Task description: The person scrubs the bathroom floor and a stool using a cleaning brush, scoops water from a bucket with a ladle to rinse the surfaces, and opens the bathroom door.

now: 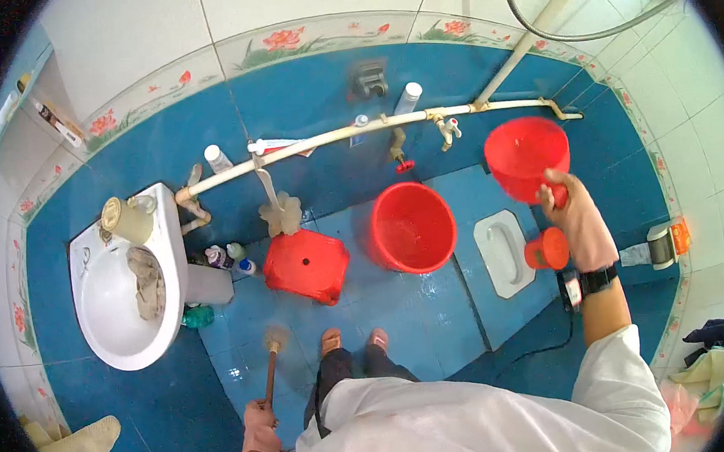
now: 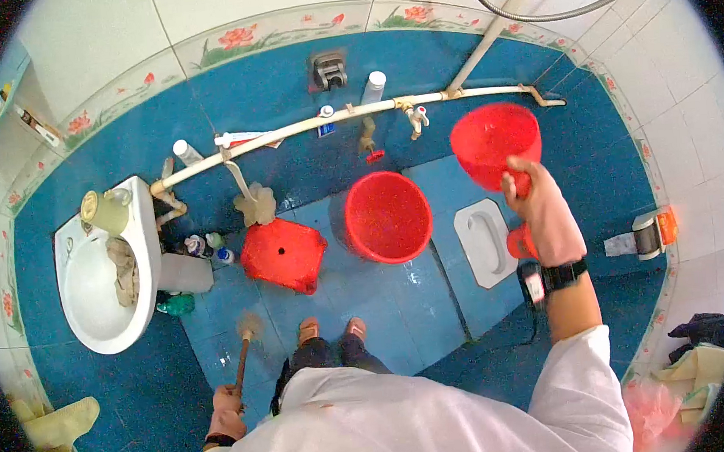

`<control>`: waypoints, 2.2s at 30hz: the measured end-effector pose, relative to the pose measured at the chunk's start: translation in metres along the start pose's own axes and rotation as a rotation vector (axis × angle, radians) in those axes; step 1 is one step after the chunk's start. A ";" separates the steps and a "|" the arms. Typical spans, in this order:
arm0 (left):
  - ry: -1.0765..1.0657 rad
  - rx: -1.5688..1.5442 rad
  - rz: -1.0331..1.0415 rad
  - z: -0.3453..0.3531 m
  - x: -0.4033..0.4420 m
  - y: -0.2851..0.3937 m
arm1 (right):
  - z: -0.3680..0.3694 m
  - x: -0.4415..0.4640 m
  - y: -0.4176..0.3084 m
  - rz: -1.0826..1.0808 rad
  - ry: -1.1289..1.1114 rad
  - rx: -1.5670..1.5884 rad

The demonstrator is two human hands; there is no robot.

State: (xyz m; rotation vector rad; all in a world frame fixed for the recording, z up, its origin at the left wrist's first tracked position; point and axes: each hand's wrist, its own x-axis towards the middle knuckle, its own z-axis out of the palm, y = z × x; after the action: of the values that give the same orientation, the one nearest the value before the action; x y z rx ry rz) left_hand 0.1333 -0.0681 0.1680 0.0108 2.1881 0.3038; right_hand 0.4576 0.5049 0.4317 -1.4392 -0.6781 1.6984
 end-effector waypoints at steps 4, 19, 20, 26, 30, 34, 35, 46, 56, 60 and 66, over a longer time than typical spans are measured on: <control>0.039 0.092 0.112 0.005 0.057 -0.050 | 0.058 0.004 -0.014 -0.008 0.024 -0.016; -0.012 -0.147 -0.114 -0.033 0.058 -0.045 | 0.063 -0.063 0.046 0.440 -0.070 0.278; -0.002 -0.160 -0.124 -0.033 0.060 -0.049 | 0.063 -0.065 0.050 0.475 -0.026 0.227; 0.018 -0.170 -0.120 -0.036 0.065 -0.061 | 0.098 -0.064 0.075 0.375 0.171 -0.033; -0.003 -0.178 -0.122 -0.025 0.087 -0.076 | 0.152 -0.085 0.080 0.095 -0.005 -0.259; -0.095 -0.121 -0.123 -0.037 0.075 -0.057 | 0.178 -0.086 0.077 0.033 -0.016 -0.247; -0.089 -0.143 -0.129 -0.036 0.073 -0.054 | 0.182 -0.091 0.073 0.033 -0.049 -0.196; -0.169 -0.007 0.082 -0.012 0.131 -0.122 | 0.098 -0.090 0.107 0.401 -0.230 0.384; -0.015 -0.340 -0.190 -0.038 0.090 -0.090 | 0.032 -0.032 0.215 0.453 0.324 0.122; 0.003 -0.316 -0.178 -0.045 0.078 -0.089 | 0.090 0.008 0.256 0.405 0.234 -0.104; -0.054 -0.343 -0.261 -0.034 0.102 -0.133 | 0.196 0.014 0.259 0.560 0.259 0.185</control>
State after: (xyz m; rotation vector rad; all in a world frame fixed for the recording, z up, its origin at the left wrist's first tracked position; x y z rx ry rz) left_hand 0.0587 -0.1924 0.0769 -0.4481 2.0294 0.5176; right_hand 0.2075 0.3939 0.2564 -1.7758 0.0370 1.8711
